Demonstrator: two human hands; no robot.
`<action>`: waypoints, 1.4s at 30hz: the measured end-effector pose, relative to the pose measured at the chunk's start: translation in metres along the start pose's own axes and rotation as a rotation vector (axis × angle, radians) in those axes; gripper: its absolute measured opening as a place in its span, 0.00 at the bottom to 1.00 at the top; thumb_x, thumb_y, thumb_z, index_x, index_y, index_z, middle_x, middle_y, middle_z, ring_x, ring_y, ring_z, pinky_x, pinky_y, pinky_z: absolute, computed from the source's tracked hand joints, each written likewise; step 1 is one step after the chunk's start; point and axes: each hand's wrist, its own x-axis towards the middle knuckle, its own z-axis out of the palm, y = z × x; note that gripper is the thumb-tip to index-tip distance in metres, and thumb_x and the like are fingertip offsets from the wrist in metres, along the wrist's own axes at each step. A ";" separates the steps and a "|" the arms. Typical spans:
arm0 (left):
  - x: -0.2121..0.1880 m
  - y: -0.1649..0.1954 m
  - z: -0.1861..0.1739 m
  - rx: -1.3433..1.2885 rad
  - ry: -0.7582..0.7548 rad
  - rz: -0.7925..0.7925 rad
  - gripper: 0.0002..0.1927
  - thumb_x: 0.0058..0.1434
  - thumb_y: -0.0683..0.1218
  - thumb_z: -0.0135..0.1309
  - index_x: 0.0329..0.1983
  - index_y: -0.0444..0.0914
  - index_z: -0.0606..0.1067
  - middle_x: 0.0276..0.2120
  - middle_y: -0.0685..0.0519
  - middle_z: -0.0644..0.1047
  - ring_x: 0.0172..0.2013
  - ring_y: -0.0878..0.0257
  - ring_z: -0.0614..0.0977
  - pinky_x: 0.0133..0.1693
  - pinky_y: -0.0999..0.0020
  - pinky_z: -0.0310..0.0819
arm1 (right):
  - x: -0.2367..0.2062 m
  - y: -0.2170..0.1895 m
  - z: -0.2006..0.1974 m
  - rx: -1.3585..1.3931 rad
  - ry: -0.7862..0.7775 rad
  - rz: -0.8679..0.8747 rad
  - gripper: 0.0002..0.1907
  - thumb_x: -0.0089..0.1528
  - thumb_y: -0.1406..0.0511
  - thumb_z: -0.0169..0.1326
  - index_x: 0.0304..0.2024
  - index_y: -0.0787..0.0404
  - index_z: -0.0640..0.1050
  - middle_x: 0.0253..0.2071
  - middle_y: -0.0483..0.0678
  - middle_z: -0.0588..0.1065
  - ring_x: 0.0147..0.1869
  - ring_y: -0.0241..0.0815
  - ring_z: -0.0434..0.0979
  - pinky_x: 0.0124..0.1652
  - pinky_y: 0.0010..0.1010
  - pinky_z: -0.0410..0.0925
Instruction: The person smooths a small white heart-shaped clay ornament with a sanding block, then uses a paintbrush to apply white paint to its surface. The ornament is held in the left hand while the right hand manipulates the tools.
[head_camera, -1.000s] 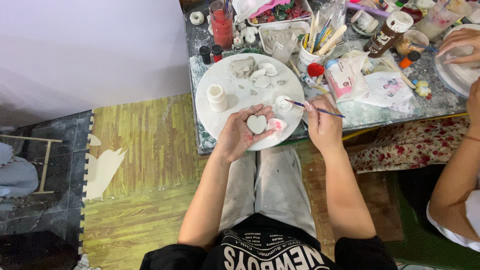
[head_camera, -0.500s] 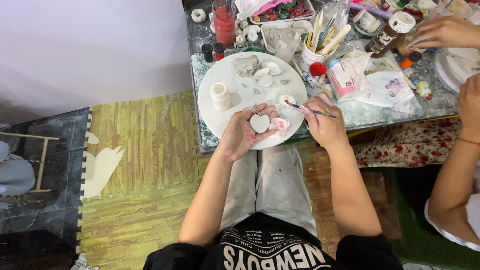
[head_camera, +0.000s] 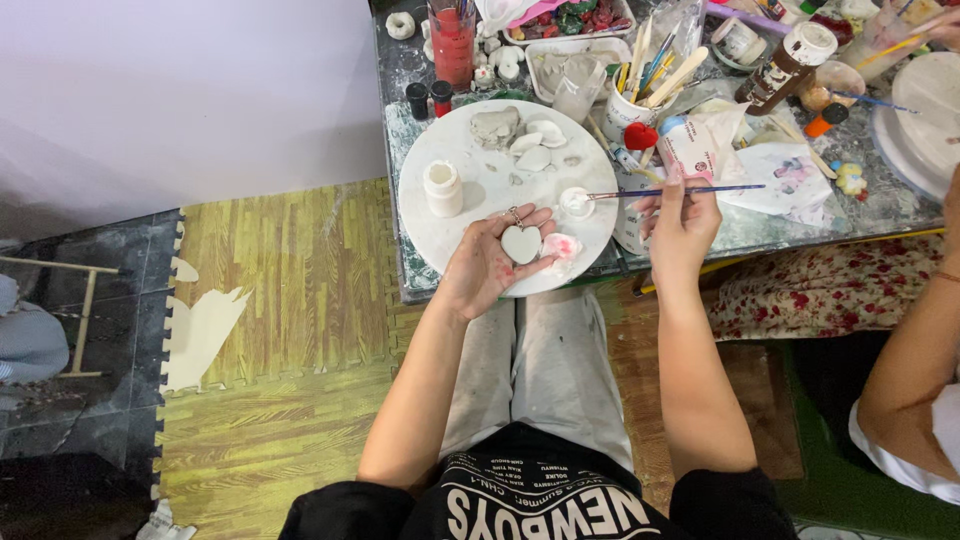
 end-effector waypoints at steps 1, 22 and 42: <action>-0.001 -0.001 0.000 0.001 -0.002 0.003 0.31 0.74 0.56 0.32 0.71 0.30 0.58 0.67 0.38 0.67 0.67 0.48 0.70 0.66 0.42 0.66 | 0.000 0.001 -0.002 0.022 0.007 0.023 0.14 0.76 0.60 0.50 0.40 0.64 0.70 0.30 0.46 0.75 0.29 0.32 0.75 0.24 0.24 0.63; 0.002 -0.003 -0.007 -0.092 -0.034 -0.028 0.37 0.74 0.63 0.29 0.71 0.30 0.59 0.67 0.40 0.69 0.68 0.48 0.69 0.69 0.48 0.63 | -0.101 -0.029 0.029 -0.485 -0.253 -0.856 0.05 0.68 0.67 0.53 0.40 0.62 0.78 0.41 0.51 0.82 0.57 0.50 0.74 0.58 0.46 0.63; 0.000 -0.003 -0.004 -0.107 -0.047 0.007 0.40 0.74 0.65 0.27 0.73 0.28 0.56 0.69 0.37 0.66 0.71 0.49 0.66 0.70 0.50 0.61 | -0.100 -0.030 0.035 -0.501 -0.282 -0.862 0.07 0.67 0.68 0.52 0.34 0.62 0.76 0.41 0.50 0.81 0.56 0.51 0.75 0.57 0.45 0.62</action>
